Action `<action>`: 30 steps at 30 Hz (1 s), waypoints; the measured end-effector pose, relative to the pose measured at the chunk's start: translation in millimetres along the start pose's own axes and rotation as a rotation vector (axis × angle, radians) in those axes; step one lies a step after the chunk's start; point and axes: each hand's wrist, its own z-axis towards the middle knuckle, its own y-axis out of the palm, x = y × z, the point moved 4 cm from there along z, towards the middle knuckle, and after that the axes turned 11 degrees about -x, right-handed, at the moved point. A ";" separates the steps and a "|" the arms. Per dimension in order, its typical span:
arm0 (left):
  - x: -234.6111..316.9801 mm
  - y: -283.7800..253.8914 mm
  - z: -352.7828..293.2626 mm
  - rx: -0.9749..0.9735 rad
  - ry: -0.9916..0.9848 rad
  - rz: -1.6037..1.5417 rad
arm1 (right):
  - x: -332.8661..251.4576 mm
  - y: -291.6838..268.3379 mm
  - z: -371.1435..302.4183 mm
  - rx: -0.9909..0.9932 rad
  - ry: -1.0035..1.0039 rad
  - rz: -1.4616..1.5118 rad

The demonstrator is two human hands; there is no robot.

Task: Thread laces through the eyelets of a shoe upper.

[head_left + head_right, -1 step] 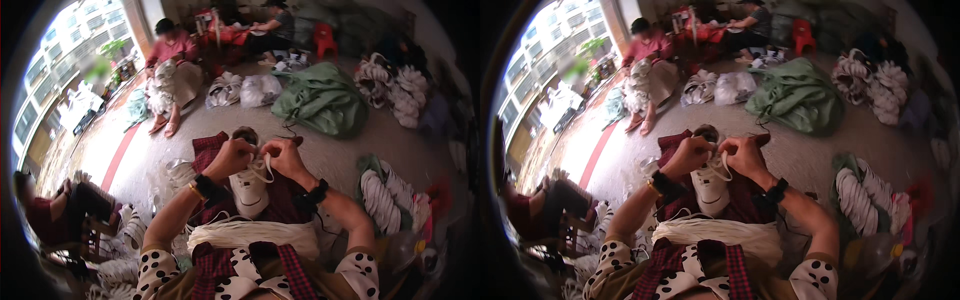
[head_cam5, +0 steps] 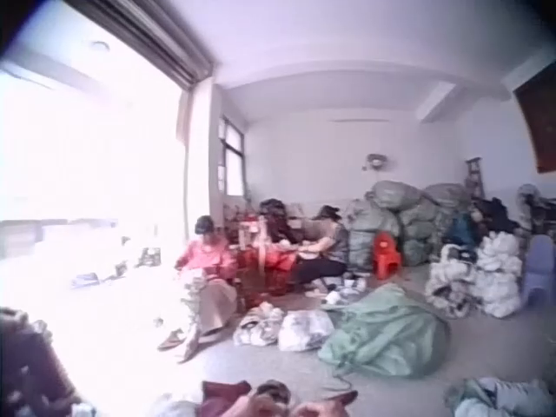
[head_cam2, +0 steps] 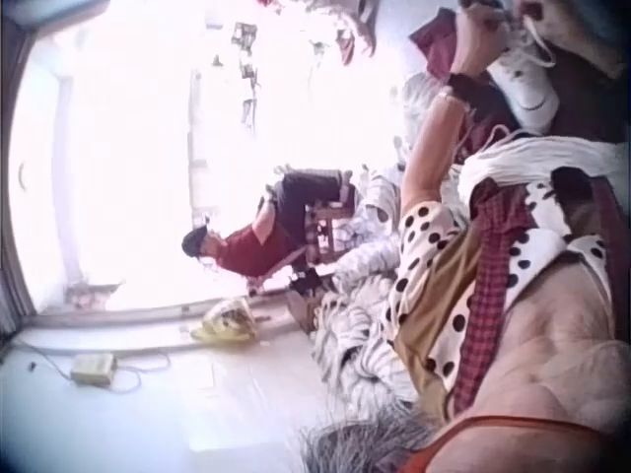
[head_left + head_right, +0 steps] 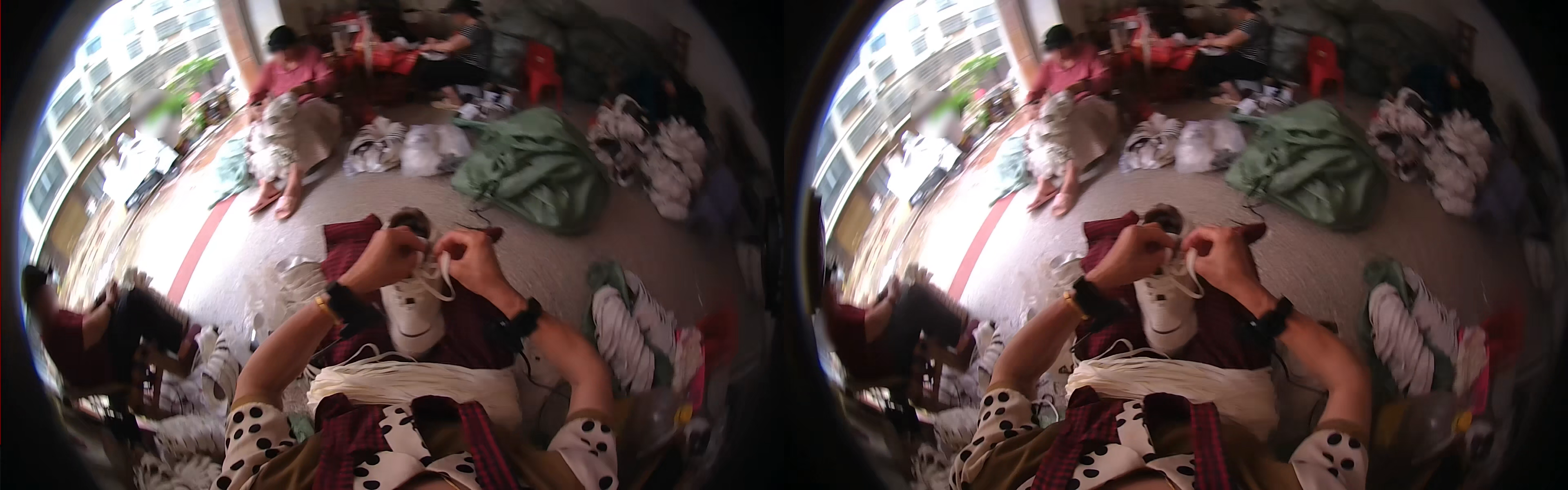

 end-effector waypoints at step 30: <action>-16.0 -66.3 -62.2 0.352 -0.050 0.279 | 5.2 12.2 -0.5 -0.146 -0.017 0.097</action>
